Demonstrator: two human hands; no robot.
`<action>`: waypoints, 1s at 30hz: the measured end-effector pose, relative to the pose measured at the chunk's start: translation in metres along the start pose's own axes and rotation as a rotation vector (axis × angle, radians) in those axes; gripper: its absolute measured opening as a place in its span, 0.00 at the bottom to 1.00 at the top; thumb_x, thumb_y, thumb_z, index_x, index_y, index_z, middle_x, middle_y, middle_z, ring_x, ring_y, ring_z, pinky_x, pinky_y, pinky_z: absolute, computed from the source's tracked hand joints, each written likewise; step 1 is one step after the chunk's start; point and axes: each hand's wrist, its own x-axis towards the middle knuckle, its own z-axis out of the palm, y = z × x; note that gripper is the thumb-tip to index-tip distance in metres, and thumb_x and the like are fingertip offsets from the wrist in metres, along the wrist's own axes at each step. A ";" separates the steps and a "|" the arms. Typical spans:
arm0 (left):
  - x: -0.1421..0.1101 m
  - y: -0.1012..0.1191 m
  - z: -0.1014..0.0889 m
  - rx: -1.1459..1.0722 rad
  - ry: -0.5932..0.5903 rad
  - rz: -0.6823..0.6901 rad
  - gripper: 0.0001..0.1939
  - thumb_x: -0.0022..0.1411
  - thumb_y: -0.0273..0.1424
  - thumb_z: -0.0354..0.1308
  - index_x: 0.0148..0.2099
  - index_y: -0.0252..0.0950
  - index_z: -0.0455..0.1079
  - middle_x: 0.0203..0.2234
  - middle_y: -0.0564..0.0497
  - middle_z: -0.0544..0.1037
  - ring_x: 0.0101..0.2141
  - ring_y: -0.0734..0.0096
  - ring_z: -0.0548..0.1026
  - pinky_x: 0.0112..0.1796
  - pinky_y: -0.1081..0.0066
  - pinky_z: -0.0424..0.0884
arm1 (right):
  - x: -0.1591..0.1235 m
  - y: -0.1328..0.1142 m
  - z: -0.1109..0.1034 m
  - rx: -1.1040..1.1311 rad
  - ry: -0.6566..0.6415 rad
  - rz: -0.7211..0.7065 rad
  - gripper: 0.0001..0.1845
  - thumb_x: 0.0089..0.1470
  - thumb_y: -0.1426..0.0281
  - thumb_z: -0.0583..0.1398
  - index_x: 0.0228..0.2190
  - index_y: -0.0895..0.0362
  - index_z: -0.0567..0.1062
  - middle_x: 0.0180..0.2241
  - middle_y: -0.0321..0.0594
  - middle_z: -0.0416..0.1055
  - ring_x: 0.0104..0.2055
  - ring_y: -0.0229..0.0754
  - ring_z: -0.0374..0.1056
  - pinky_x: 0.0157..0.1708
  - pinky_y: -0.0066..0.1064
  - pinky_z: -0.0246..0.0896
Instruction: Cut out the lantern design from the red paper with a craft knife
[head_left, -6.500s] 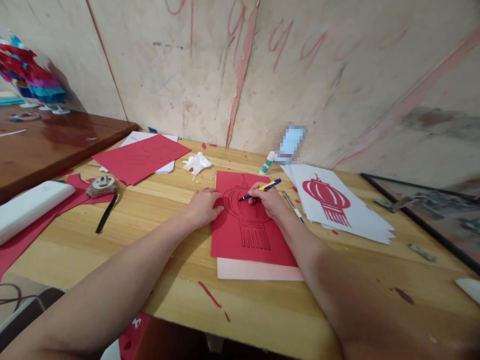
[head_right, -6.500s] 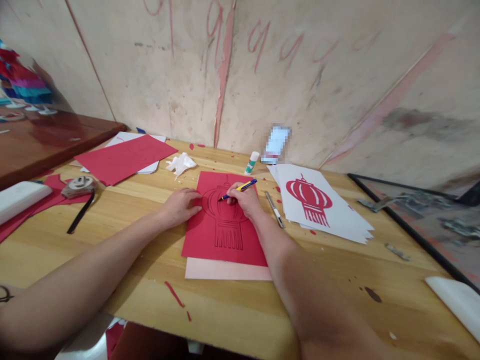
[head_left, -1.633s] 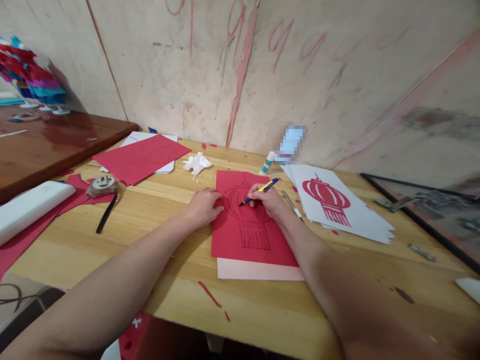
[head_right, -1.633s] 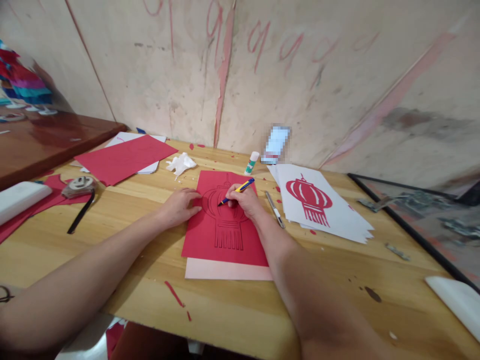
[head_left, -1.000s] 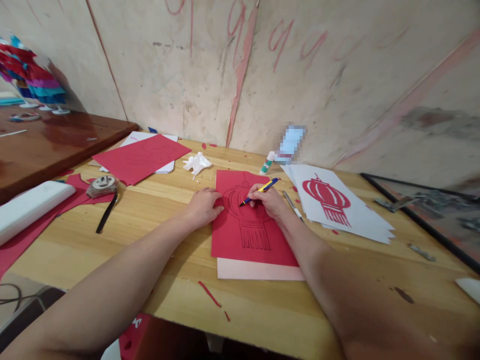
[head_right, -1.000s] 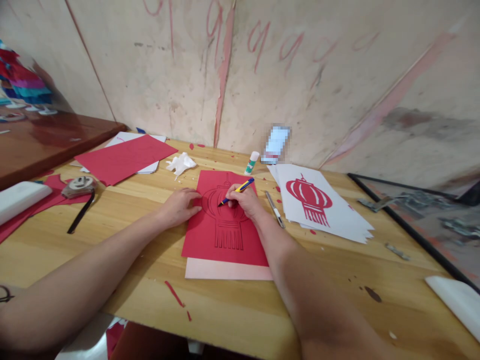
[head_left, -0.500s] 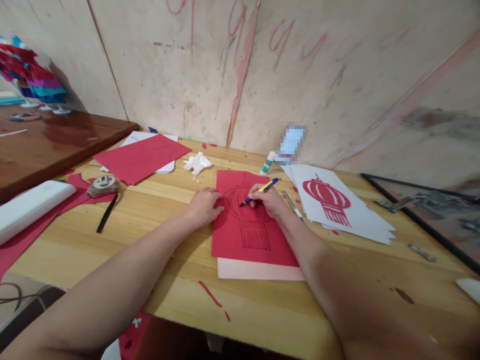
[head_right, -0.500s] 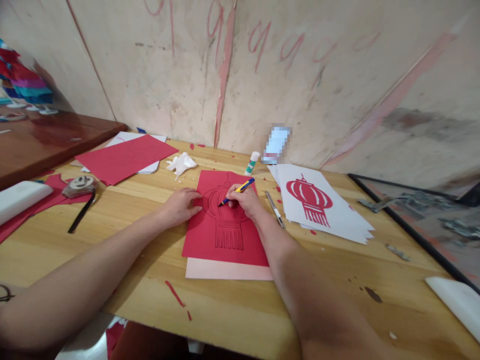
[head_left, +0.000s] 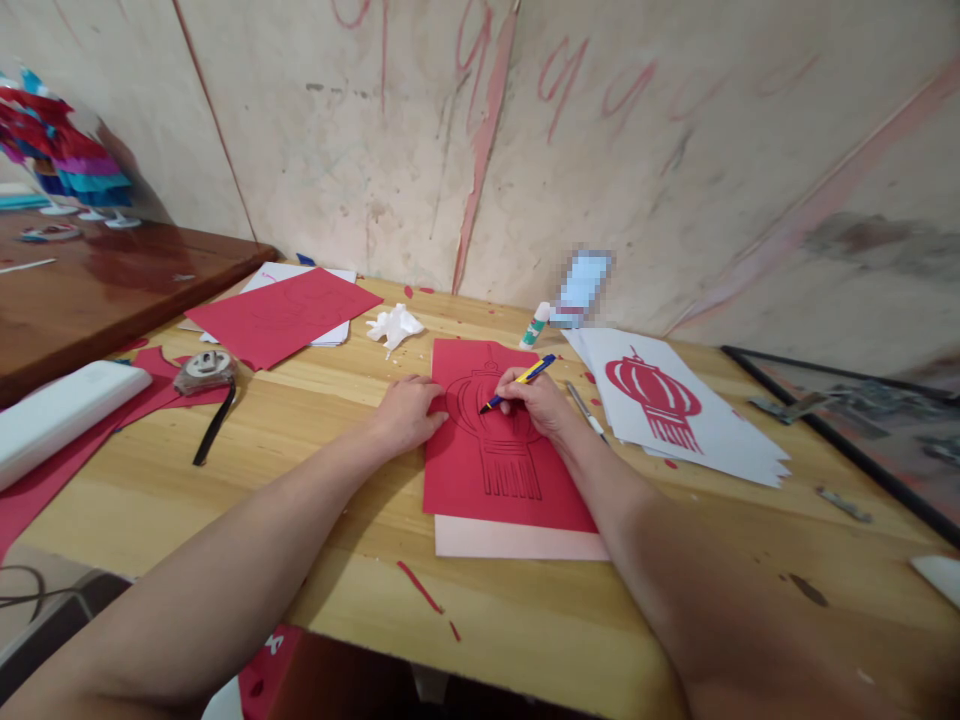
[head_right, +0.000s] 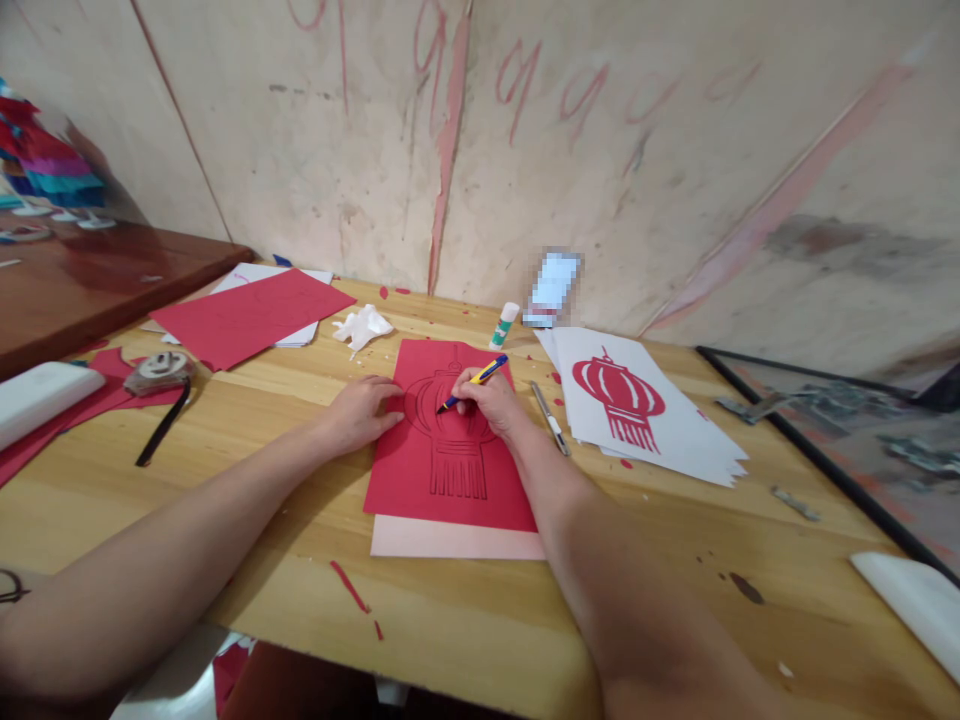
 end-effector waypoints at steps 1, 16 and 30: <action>0.000 0.001 0.000 0.001 -0.004 -0.003 0.11 0.60 0.31 0.59 0.45 0.35 0.76 0.46 0.43 0.79 0.50 0.55 0.74 0.53 0.60 0.69 | 0.000 0.000 0.000 -0.001 0.001 0.000 0.06 0.34 0.67 0.63 0.17 0.56 0.72 0.12 0.34 0.67 0.16 0.35 0.60 0.20 0.28 0.54; 0.000 0.002 -0.003 0.014 -0.030 -0.018 0.12 0.61 0.31 0.59 0.46 0.35 0.76 0.46 0.44 0.79 0.50 0.56 0.74 0.53 0.61 0.69 | -0.001 -0.002 0.000 0.004 -0.010 -0.005 0.06 0.34 0.67 0.63 0.16 0.56 0.72 0.12 0.34 0.68 0.16 0.35 0.60 0.20 0.28 0.54; 0.000 0.002 -0.002 0.009 -0.018 -0.014 0.11 0.60 0.31 0.60 0.45 0.35 0.76 0.46 0.43 0.79 0.50 0.56 0.74 0.53 0.60 0.69 | -0.001 -0.003 0.000 0.009 -0.029 -0.004 0.05 0.33 0.68 0.63 0.16 0.56 0.72 0.12 0.34 0.67 0.16 0.35 0.59 0.20 0.28 0.53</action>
